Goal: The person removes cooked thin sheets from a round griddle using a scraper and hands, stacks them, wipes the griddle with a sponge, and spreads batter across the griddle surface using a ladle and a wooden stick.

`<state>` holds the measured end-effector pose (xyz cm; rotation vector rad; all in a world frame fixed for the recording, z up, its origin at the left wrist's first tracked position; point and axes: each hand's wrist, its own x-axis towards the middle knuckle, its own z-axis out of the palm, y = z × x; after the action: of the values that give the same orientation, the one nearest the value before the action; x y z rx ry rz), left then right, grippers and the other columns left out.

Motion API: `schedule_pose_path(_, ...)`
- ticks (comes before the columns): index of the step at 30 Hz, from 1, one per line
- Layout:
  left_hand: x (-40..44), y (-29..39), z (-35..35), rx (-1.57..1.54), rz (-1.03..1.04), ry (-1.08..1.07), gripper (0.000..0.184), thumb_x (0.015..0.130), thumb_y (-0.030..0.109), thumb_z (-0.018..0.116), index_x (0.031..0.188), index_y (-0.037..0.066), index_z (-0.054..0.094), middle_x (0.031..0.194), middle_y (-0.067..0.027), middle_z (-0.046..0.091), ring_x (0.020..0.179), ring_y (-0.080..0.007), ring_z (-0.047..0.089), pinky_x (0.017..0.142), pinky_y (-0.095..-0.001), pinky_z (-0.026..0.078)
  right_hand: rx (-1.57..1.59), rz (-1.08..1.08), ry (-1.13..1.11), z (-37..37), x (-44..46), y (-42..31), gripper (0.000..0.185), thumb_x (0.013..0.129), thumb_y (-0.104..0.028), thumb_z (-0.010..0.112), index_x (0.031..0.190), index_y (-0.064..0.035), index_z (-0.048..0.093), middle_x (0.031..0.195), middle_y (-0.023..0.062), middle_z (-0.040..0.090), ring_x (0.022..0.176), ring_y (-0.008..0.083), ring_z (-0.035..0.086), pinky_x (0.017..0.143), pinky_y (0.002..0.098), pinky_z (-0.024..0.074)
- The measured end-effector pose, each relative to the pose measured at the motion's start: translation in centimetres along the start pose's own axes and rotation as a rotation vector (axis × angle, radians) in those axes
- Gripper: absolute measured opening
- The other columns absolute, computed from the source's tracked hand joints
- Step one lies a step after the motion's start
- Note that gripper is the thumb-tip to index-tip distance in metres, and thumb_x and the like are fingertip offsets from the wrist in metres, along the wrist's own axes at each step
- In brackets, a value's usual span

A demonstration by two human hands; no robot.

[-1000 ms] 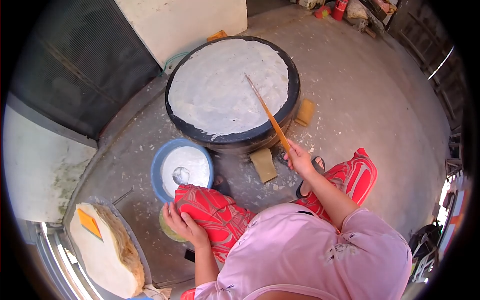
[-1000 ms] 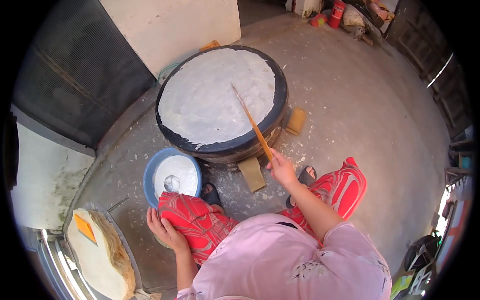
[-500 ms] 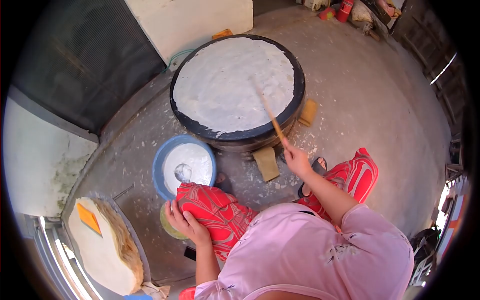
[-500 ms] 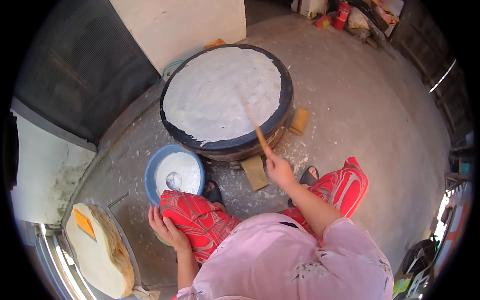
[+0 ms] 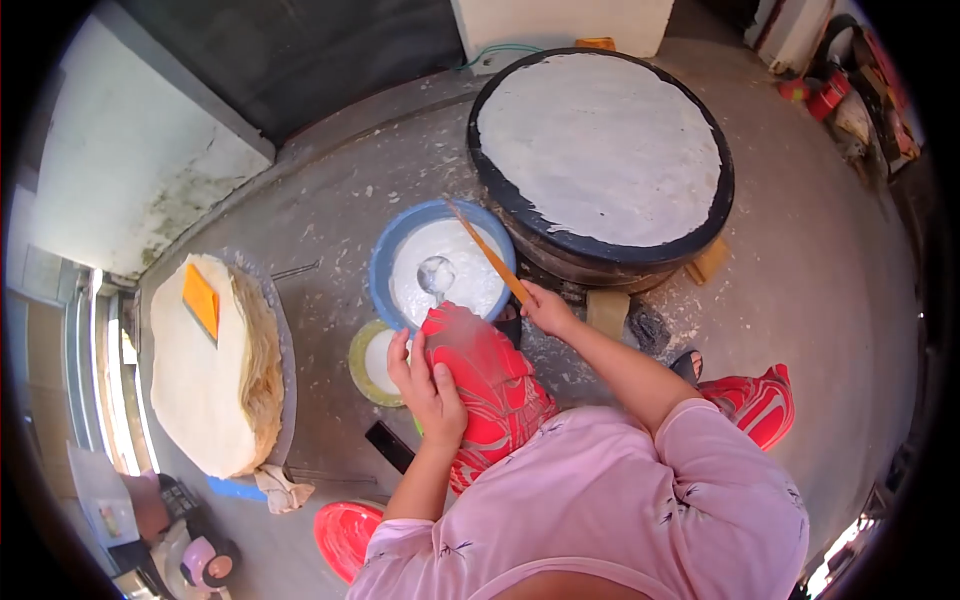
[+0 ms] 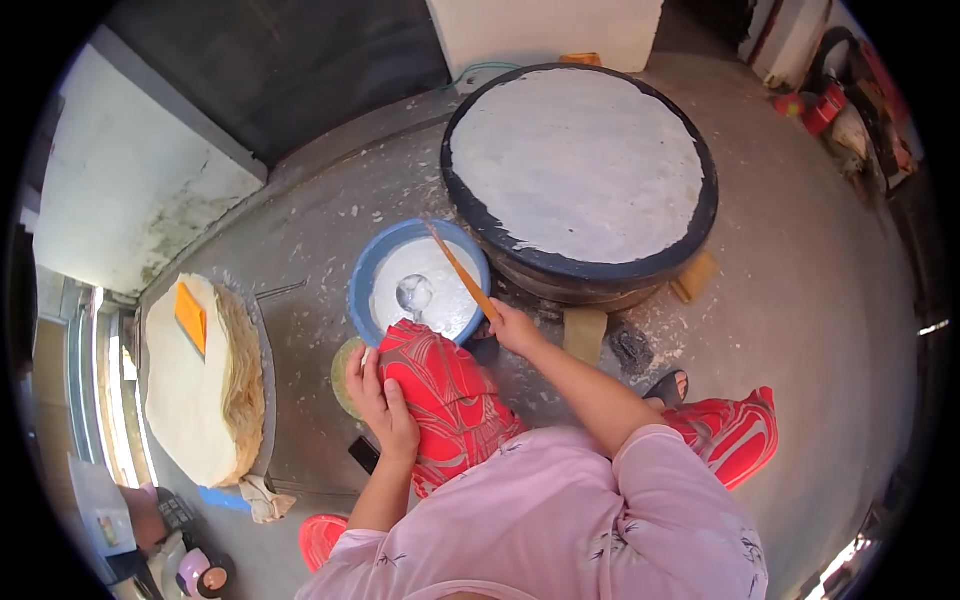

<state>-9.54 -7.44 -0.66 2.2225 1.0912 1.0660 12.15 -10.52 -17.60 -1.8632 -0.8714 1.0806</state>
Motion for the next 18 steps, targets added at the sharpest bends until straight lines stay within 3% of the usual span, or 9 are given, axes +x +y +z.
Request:
schedule_pose_path(3,0.0,-0.1,-0.2,-0.044,-0.016,0.018,0.038,0.084,0.012,0.045,0.118,-0.004,0.045,0.128,-0.0201,0.035,0.119,-0.0356,0.032,0.099,-0.0420,0.024,0.305,0.088,-0.171,1.2,-0.1,0.3,0.055,0.085,-0.013,0.051,0.136,-0.0135,0.029,0.100,0.0085,0.059,0.064,0.0143,0.056,0.056,0.0276,0.0465)
schedule_pose_path(6,0.2,-0.7,-0.8,-0.091,-0.022,0.043,0.038,0.082,0.009,0.046,0.119,-0.003,0.045,0.128,-0.0197,0.035,0.119,-0.0346,0.033,0.100,-0.0409,0.024,0.195,0.190,-0.129,1.1,-1.8,1.8,0.061,0.083,-0.014,0.055,0.137,-0.0143,0.026,0.115,0.0095,0.054,0.072,0.0162,0.057,0.058,0.0281,0.0480)
schedule_pose_path(8,0.5,-1.2,-1.3,-0.178,-0.075,0.057,0.039,0.081,0.007,0.048,0.119,-0.002,0.045,0.128,-0.0194,0.036,0.119,-0.0336,0.034,0.099,-0.0398,0.025,-0.079,0.202,-0.141,-0.2,-2.8,4.9,0.061,0.081,-0.018,0.057,0.136,-0.0133,0.029,0.113,0.0110,0.056,0.080,0.0181,0.059,0.065,0.0295,0.0490)
schedule_pose_path(9,1.2,-1.7,-1.8,-0.161,-0.086,0.088,0.040,0.079,0.004,0.050,0.119,-0.002,0.046,0.128,-0.0195,0.036,0.119,-0.0326,0.036,0.099,-0.0391,0.026,-0.430,0.014,-0.112,-0.9,-2.8,8.2,0.057,0.079,-0.019,0.059,0.131,-0.0100,0.037,0.104,0.0119,0.060,0.080,0.0190,0.060,0.069,0.0310,0.0486)
schedule_pose_path(10,2.0,-2.6,-2.3,-0.149,-0.075,0.150,0.041,0.077,0.001,0.052,0.117,-0.002,0.047,0.129,-0.0193,0.037,0.119,-0.0334,0.036,0.098,-0.0392,0.029,-0.405,0.071,-0.134,-1.7,-3.0,11.0,0.051,0.078,-0.020,0.058,0.126,-0.0061,0.044,0.092,0.0134,0.062,0.076,0.0190,0.059,0.070,0.0323,0.0480)
schedule_pose_path(12,4.8,-4.3,-5.0,0.103,-0.097,0.249,0.040,0.077,0.002,0.054,0.116,-0.001,0.048,0.128,-0.0190,0.039,0.117,-0.0347,0.037,0.095,-0.0394,0.032,-0.356,0.160,-0.234,-3.7,-4.5,15.7,0.045,0.081,-0.014,0.053,0.123,-0.0009,0.046,0.079,0.0083,0.060,0.063,0.0147,0.056,0.057,0.0286,0.0470)
schedule_pose_path(13,6.5,-6.2,-6.5,0.248,-0.061,0.323,0.038,0.077,0.003,0.054,0.114,-0.001,0.049,0.127,-0.0193,0.040,0.115,-0.0352,0.040,0.094,-0.0389,0.034,-0.174,0.367,-0.255,-4.7,-6.5,12.5,0.042,0.082,-0.012,0.051,0.122,-0.0003,0.046,0.077,0.0061,0.059,0.058,0.0126,0.053,0.051,0.0262,0.0446)
schedule_pose_path(15,9.6,-10.9,-10.1,0.449,-0.072,0.423,0.033,0.079,0.007,0.054,0.111,0.000,0.052,0.123,-0.0196,0.045,0.110,-0.0349,0.045,0.091,-0.0377,0.038,-0.129,0.491,-0.271,-6.2,-8.3,12.9,0.040,0.083,-0.012,0.050,0.122,-0.0006,0.046,0.078,0.0063,0.058,0.058,0.0130,0.052,0.049,0.0259,0.0438)
schedule_pose_path(18,14.0,-17.8,-15.8,0.633,-0.163,0.522,0.028,0.082,0.015,0.051,0.106,0.002,0.057,0.115,-0.0166,0.053,0.104,-0.0315,0.052,0.086,-0.0365,0.042,-0.067,0.525,-0.195,-7.1,-10.6,12.8,0.039,0.080,-0.011,0.051,0.117,0.0001,0.052,0.072,0.0098,0.060,0.055,0.0154,0.055,0.048,0.0262,0.0435)
